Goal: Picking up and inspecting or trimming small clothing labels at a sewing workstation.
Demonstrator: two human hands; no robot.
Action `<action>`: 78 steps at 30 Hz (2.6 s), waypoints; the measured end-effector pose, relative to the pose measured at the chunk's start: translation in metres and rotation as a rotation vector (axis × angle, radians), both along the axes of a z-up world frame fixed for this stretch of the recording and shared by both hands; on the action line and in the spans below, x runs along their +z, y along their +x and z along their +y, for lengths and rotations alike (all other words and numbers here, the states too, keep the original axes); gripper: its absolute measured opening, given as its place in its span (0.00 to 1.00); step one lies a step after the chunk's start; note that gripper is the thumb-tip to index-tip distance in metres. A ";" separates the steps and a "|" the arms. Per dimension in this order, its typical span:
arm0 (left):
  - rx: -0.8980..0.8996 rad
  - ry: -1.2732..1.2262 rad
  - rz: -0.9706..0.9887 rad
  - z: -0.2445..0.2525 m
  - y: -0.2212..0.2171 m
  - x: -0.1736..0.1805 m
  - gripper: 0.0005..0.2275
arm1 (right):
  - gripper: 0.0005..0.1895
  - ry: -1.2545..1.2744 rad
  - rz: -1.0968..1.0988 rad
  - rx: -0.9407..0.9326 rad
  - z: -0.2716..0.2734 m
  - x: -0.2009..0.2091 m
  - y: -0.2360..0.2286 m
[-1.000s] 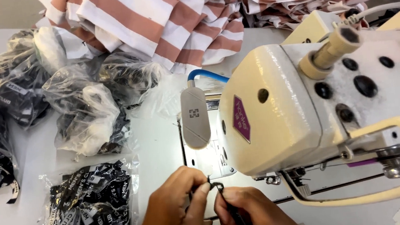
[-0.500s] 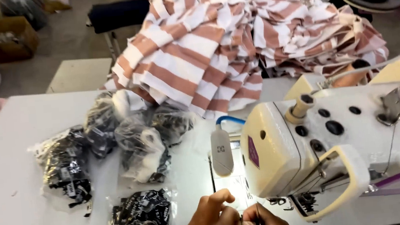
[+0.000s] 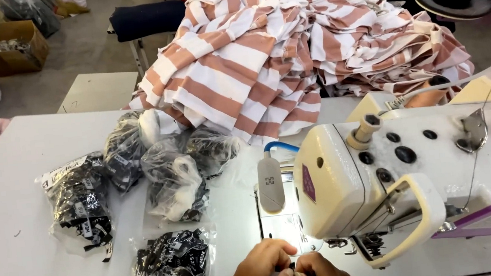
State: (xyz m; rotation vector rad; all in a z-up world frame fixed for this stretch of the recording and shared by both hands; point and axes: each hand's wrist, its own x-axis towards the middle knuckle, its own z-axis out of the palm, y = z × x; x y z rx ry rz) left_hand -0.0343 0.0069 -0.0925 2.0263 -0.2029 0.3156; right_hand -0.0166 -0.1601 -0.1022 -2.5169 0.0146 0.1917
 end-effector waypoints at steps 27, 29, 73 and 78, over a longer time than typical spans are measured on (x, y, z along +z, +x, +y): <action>0.215 -0.334 0.579 0.006 0.025 -0.002 0.09 | 0.14 -0.161 -0.627 0.602 0.003 -0.007 0.043; 0.229 -0.346 0.610 0.006 0.025 0.000 0.08 | 0.15 -0.152 -0.634 0.602 0.003 -0.008 0.043; 0.319 -0.230 0.446 -0.007 0.028 -0.018 0.08 | 0.14 -0.451 -0.849 0.565 0.007 -0.016 0.043; 0.328 -0.349 0.560 -0.011 0.029 -0.009 0.09 | 0.11 -0.455 -0.796 0.597 0.004 -0.024 0.042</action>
